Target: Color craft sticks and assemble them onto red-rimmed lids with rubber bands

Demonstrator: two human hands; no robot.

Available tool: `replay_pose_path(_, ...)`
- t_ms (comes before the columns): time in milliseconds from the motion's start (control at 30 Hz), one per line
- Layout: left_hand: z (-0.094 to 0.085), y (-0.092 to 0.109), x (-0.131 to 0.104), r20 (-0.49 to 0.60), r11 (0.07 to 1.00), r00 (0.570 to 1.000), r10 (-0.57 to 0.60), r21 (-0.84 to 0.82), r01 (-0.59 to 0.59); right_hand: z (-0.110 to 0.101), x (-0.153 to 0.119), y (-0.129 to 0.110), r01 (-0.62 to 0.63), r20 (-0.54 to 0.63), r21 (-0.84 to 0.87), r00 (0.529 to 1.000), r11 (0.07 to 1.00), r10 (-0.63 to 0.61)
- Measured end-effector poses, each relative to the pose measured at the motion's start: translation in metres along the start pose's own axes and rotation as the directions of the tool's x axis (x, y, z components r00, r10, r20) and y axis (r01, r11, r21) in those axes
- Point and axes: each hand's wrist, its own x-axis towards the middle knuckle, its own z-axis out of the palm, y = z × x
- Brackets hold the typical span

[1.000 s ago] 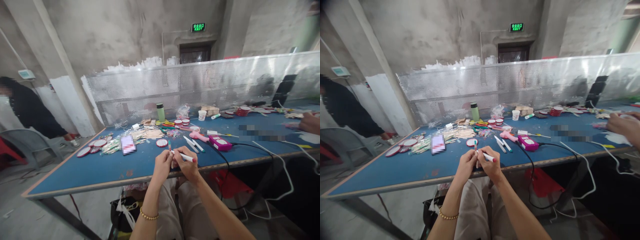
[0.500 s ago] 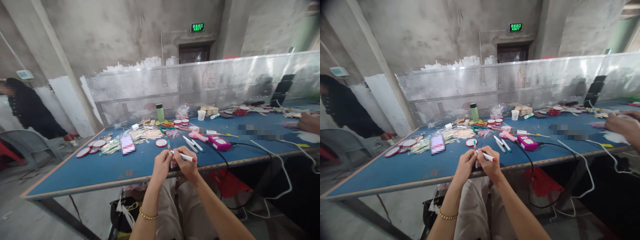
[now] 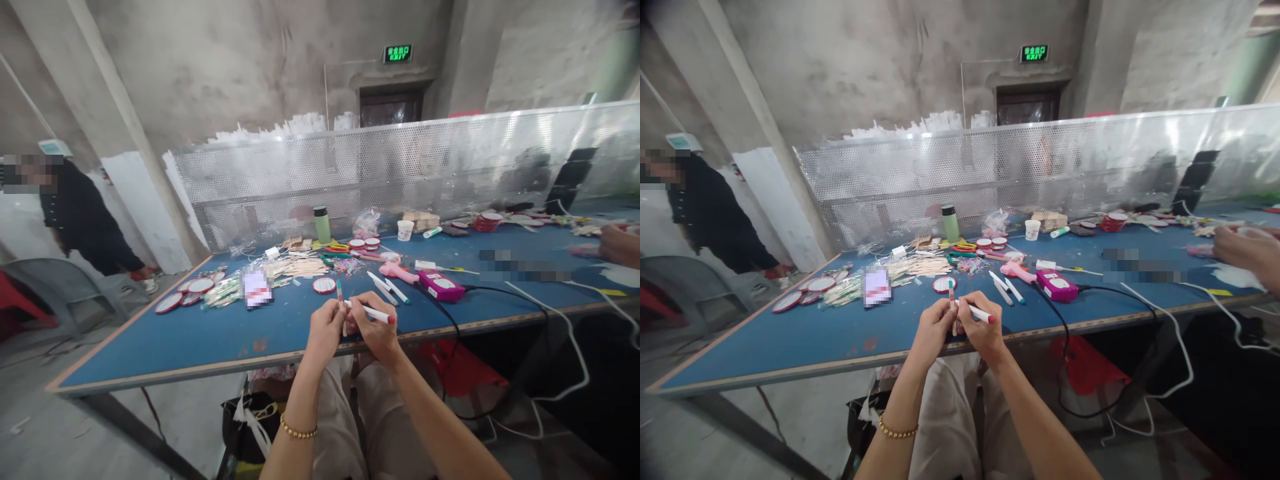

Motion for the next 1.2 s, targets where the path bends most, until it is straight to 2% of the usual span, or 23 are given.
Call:
replay_pose_path(133, -0.0002, -0.0003, -0.0001, 0.003, 1.000, 1.000, -0.005, -0.004, 0.005, -0.0004, 0.0007, -0.0019, 0.020, 0.004, -0.006, 1.000, 1.000, -0.020)
replay_pose_path(500, 0.0004, -0.0004, 0.0000, -0.007, 1.000, 1.000, 0.006, 0.014, -0.006, 0.0011, -0.0019, 0.0013, -0.051, 0.073, 0.119, 0.996, 0.992, 0.042)
replay_pose_path(767, 0.0001, 0.0002, -0.0004, -0.010, 1.000, 1.000, 0.011, 0.026, -0.010, 0.0000, 0.0008, -0.0035, 0.009, 0.066, 0.051, 0.998, 0.999, -0.012)
replay_pose_path(1000, 0.0004, 0.0000, -0.0004, -0.008, 1.000, 1.000, 0.007, 0.025, -0.007, 0.0009, -0.0006, 0.0005, -0.006, 0.055, 0.038, 0.998, 0.999, 0.004)
replay_pose_path(1200, 0.0002, 0.0012, -0.0010, 0.002, 1.000, 1.000, 0.015, 0.004, -0.015, -0.0009, 0.0007, 0.0000, 0.081, 0.003, -0.037, 0.997, 0.996, -0.081)
